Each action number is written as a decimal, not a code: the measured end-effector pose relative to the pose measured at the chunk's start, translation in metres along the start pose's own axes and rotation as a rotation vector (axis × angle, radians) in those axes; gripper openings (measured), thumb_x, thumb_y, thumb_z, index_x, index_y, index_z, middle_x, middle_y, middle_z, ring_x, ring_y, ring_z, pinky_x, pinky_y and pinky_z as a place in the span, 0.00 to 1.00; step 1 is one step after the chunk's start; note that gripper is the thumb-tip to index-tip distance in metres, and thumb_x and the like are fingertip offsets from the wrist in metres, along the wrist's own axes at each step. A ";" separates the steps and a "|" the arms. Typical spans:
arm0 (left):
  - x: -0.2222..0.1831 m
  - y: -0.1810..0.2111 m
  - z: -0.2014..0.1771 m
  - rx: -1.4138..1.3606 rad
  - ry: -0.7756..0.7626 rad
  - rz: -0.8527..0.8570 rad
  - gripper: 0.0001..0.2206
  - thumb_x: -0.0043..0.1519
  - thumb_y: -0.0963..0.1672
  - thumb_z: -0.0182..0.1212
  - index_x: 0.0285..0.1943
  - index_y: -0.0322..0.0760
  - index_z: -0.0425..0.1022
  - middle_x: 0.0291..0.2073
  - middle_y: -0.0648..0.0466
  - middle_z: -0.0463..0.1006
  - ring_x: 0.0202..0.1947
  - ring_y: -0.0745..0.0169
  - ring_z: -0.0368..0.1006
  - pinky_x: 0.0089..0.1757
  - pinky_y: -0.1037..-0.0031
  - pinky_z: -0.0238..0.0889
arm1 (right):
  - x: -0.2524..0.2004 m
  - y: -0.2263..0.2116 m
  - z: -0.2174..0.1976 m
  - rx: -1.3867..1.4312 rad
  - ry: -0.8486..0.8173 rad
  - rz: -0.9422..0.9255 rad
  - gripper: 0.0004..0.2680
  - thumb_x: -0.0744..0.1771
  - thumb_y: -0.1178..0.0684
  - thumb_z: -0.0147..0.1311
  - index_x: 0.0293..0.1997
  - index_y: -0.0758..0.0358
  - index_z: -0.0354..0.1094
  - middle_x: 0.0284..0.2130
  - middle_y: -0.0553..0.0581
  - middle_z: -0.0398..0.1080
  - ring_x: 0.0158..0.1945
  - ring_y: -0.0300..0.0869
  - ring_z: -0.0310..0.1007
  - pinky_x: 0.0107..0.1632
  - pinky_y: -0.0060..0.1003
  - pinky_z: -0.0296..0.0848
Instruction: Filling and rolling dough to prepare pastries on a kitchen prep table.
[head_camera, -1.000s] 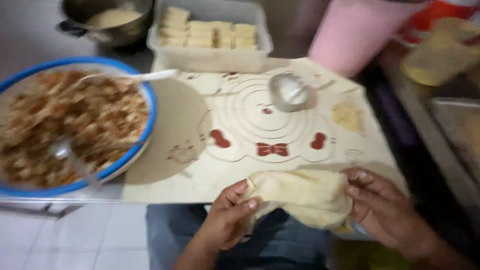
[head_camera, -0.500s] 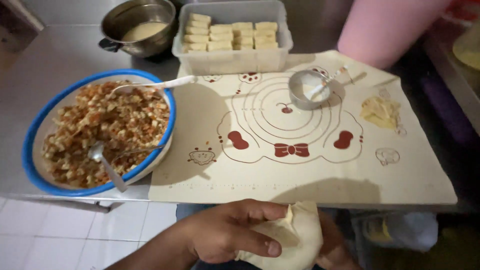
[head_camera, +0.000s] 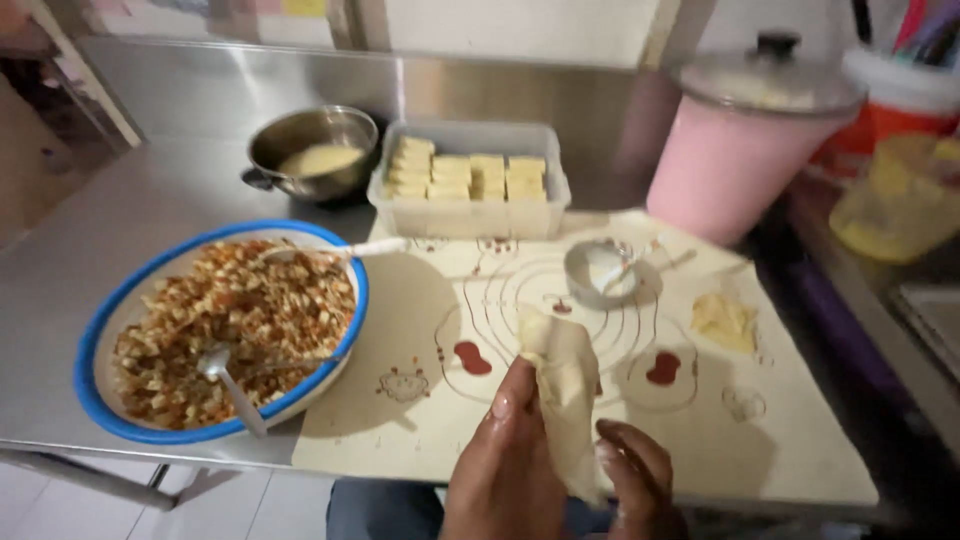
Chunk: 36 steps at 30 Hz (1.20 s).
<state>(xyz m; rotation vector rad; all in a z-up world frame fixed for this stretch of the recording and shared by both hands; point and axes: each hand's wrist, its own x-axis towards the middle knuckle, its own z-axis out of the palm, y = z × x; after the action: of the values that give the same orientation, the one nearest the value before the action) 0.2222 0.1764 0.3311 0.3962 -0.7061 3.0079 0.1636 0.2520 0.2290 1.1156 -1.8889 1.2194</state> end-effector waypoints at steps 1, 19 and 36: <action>0.010 0.012 -0.013 0.371 -0.114 0.202 0.18 0.68 0.49 0.49 0.64 0.41 0.68 0.56 0.56 0.70 0.50 0.64 0.62 0.52 0.76 0.58 | 0.014 -0.008 0.027 -0.087 0.297 0.009 0.14 0.70 0.51 0.45 0.55 0.73 0.64 0.52 0.73 0.71 0.55 0.53 0.76 0.60 0.39 0.72; 0.000 0.059 -0.056 0.877 -0.033 0.509 0.27 0.68 0.50 0.49 0.77 0.39 0.60 0.72 0.54 0.66 0.68 0.54 0.62 0.61 0.63 0.54 | 0.064 0.037 -0.048 0.355 -0.353 0.169 0.23 0.56 0.67 0.41 0.55 0.67 0.74 0.60 0.63 0.74 0.66 0.46 0.73 0.70 0.39 0.65; 0.030 0.008 -0.219 0.405 -0.051 0.218 0.22 0.62 0.56 0.53 0.43 0.34 0.63 0.45 0.47 0.67 0.50 0.54 0.65 0.56 0.66 0.54 | 0.203 0.036 -0.101 0.248 -1.054 1.527 0.17 0.63 0.69 0.51 0.57 0.81 0.76 0.51 0.75 0.83 0.53 0.58 0.80 0.56 0.46 0.72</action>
<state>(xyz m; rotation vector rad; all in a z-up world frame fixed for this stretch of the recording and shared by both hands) 0.1401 0.2649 0.1453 0.4314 -0.1400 3.3569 0.0454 0.2890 0.4227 0.1102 -3.7840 1.7295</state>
